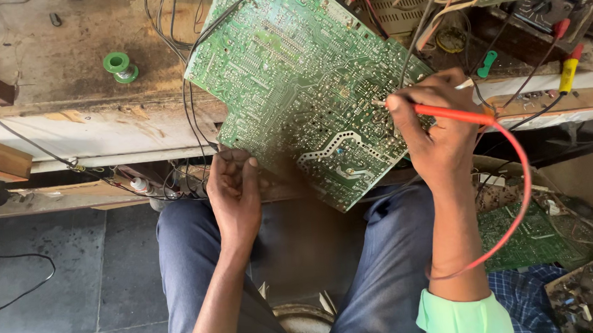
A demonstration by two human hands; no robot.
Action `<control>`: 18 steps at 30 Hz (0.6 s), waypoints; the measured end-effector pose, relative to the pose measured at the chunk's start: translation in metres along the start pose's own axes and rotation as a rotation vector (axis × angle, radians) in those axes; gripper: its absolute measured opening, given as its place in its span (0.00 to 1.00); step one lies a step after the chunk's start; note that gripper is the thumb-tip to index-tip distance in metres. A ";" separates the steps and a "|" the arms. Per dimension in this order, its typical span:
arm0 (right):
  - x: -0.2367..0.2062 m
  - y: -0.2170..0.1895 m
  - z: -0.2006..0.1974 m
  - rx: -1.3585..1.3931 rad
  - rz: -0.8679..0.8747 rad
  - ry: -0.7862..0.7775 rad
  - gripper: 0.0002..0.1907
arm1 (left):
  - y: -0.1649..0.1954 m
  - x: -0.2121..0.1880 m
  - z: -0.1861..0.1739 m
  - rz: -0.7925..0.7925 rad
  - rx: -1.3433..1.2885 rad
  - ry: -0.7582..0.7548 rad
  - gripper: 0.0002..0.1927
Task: The person sits on the floor holding a large circuit board on their lap, soldering components on the board with a soldering iron while holding a spool of solder wire. They then set the solder spool on the bench and touch the board's underside with multimeter probes to test points on the board.
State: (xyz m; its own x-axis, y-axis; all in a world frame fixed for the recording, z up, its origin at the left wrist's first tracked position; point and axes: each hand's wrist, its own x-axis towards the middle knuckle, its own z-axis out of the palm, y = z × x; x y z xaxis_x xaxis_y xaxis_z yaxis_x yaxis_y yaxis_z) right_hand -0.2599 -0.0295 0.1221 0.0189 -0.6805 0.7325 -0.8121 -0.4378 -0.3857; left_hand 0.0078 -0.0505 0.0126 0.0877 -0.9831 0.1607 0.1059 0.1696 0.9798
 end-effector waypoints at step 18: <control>-0.014 0.009 0.002 -0.016 -0.110 0.004 0.06 | -0.002 0.000 -0.001 0.012 -0.042 -0.001 0.05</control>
State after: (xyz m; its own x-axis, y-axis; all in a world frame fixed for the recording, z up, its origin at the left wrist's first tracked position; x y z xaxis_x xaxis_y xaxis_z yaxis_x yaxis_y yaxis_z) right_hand -0.2667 -0.0249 0.1074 0.1060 -0.6268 0.7719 -0.8146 -0.4999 -0.2940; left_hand 0.0088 -0.0510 0.0110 0.0882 -0.9810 0.1726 0.1465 0.1842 0.9719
